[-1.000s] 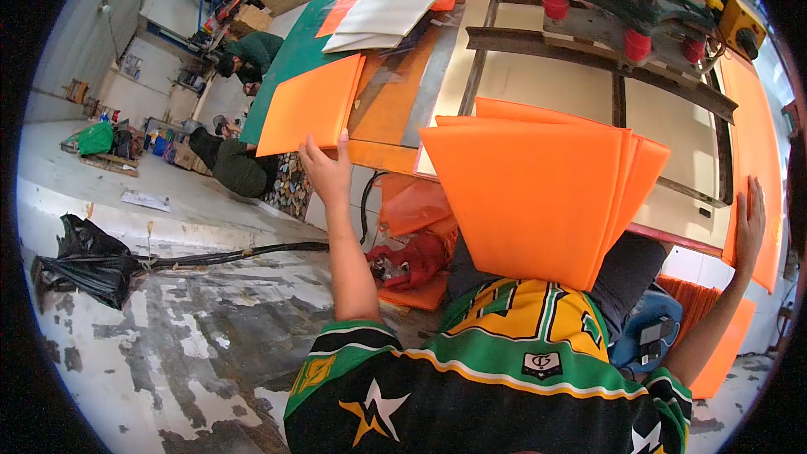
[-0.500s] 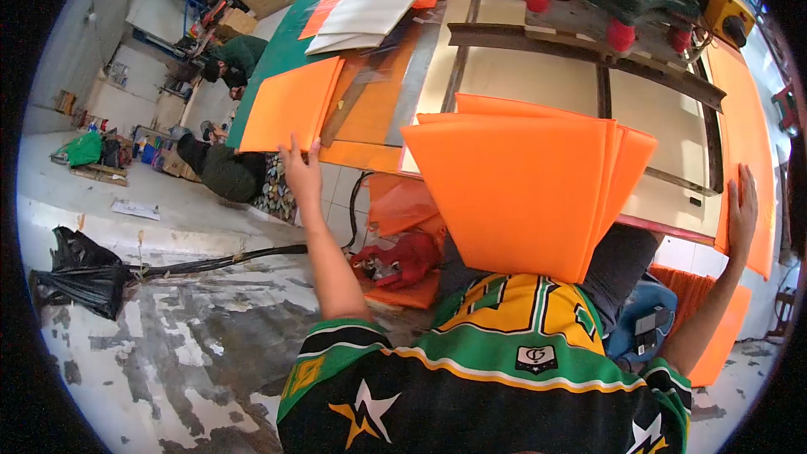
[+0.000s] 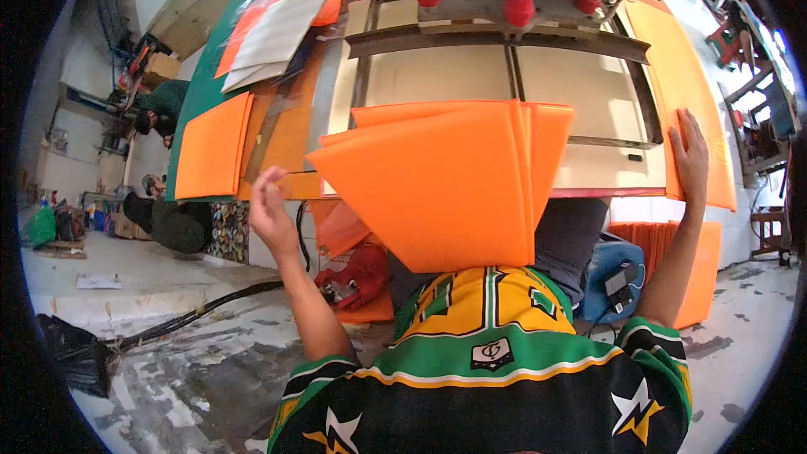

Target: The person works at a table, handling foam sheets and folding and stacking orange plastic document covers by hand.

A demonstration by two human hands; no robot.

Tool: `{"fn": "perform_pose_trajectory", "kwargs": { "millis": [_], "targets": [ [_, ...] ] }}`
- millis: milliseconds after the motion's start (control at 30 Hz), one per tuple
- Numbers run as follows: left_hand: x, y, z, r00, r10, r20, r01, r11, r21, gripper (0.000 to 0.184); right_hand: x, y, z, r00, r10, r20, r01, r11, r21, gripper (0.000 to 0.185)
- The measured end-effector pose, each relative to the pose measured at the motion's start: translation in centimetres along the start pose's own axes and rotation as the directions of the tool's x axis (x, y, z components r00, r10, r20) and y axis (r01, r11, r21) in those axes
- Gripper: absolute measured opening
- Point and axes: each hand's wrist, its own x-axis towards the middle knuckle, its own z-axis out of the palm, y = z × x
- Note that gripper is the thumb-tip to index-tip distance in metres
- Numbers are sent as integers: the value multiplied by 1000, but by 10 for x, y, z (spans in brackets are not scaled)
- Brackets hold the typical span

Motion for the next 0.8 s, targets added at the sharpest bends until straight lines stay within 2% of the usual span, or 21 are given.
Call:
{"fn": "perform_pose_trajectory", "kwargs": {
  "millis": [33,67,133,233,300,367,500,567,633,700,767,800],
  "targets": [
    [-9,11,8,990,-3,138,22,991,-135,54,-1,-3,-1,1000,13,-8,-13,1000,-9,46],
    [-18,13,16,990,-2,143,22,990,-139,54,-1,-3,-1,1000,18,-9,-18,1000,-14,46],
    [-34,15,32,960,-32,278,141,912,-385,61,-2,-4,1,999,41,-22,-42,999,-7,46],
    [-38,38,58,950,10,312,103,934,-343,68,-3,-6,0,999,40,-20,-40,999,-9,47],
    [-44,36,70,943,19,333,100,937,-335,65,-3,-7,-2,999,42,-22,-42,999,-3,46],
    [-48,52,85,958,-69,278,207,837,-507,60,-3,-8,-3,999,45,-28,-45,999,1,46],
    [-42,75,89,942,-1,335,164,873,-460,54,-2,-12,-6,998,55,-9,-55,998,-11,46],
    [-46,98,94,917,-35,398,269,790,-551,51,-2,-15,-5,998,63,-7,-63,998,-5,46],
    [-46,111,97,908,-26,419,279,783,-556,50,-2,-12,-4,997,71,-6,-71,997,-5,46],
    [-43,110,98,897,-15,441,289,775,-562,49,-1,-8,-2,998,59,-6,-59,998,-6,46],
    [-41,96,98,850,21,527,380,667,-640,55,-1,-7,-1,999,49,-7,-49,999,-10,47],
    [-44,79,97,853,20,522,377,668,-641,55,-1,-9,-2,998,60,-1,-60,998,-9,47]
  ]
}}
